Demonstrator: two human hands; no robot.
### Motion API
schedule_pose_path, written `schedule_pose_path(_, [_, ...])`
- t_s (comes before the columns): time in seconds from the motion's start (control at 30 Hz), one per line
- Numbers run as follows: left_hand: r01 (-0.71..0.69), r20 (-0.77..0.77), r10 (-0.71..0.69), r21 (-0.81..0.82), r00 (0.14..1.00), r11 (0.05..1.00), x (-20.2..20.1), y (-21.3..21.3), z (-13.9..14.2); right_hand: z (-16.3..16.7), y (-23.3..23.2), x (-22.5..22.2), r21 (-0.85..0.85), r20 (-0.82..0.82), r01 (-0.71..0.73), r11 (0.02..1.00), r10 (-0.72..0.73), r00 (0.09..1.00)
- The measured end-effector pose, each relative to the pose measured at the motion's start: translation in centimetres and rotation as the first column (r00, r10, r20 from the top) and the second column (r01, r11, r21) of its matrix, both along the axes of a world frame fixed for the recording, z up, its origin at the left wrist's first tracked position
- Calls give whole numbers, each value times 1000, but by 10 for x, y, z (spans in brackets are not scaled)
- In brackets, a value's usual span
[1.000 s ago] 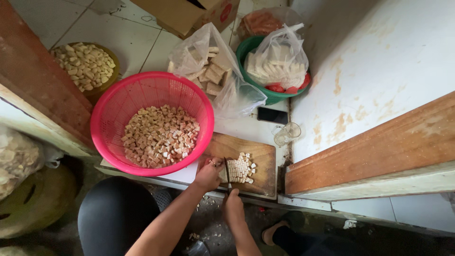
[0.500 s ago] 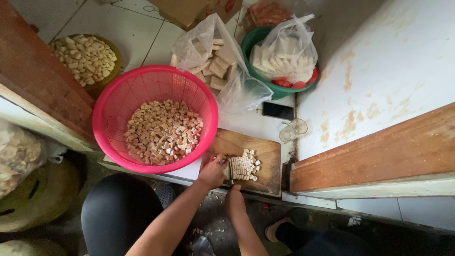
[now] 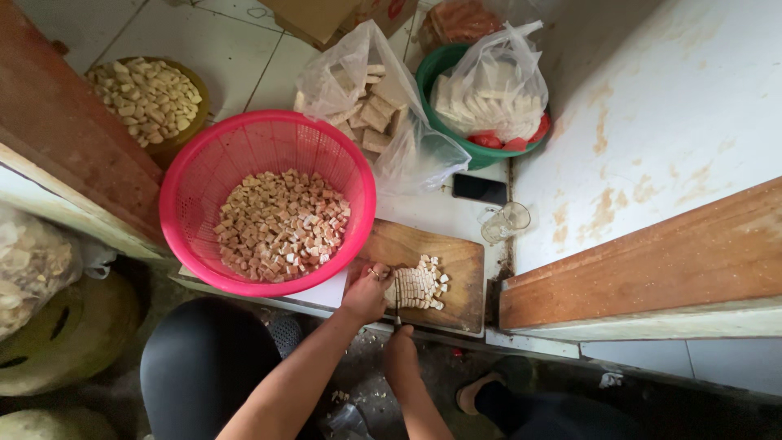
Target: The person cuts rectangular blocks of a light-colored food item into small cubes on a wooden cutting board using a knife. The diced pieces are transferred into a pink plastic basket. The person repeats this process with multiple blocks throughout the clip.
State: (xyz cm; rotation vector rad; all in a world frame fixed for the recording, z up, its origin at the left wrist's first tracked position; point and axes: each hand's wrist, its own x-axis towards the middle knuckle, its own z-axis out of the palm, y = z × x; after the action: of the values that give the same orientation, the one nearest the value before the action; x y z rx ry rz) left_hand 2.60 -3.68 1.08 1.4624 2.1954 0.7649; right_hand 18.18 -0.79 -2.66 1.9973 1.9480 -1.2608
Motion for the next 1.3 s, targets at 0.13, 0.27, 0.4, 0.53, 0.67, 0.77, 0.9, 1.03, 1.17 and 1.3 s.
schedule_pose_path(0.13, [-17,-4,17,82,1000,996,-3,4,-14,-6,4,-6,-19,857,-991,-135,508,-86])
schedule_pose_path(0.27, [0,-106,3,30,994,1000,-3,8,-17,0,13,-2,356,114,-571,740,572,812])
schedule_pose_path(0.4, [5,-78,2,90,997,996,-7,4,-8,21,11,6,331,-47,-370,868,407,912])
schedule_pose_path(0.53, [-53,66,40,193,997,980,-10,-3,-3,41,9,2,286,26,-377,881,386,922])
schedule_pose_path(0.67, [-16,31,8,262,999,965,-11,0,-6,48,7,0,273,49,-392,878,395,918])
schedule_pose_path(0.77, [-2,-11,5,236,1000,972,-10,2,-11,44,6,2,249,72,-403,881,398,915])
schedule_pose_path(0.9, [-55,-23,59,141,998,988,-5,5,-16,30,7,5,268,69,-434,860,433,899])
schedule_pose_path(1.03, [-56,-55,69,209,996,976,-4,6,-18,13,15,7,280,77,-463,841,462,884])
schedule_pose_path(1.17, [-38,-44,43,109,998,993,-6,6,-16,-2,17,3,262,96,-470,843,461,882])
schedule_pose_path(1.3, [-36,-37,43,163,998,986,-5,5,-9,-3,18,-3,208,90,-422,882,412,907])
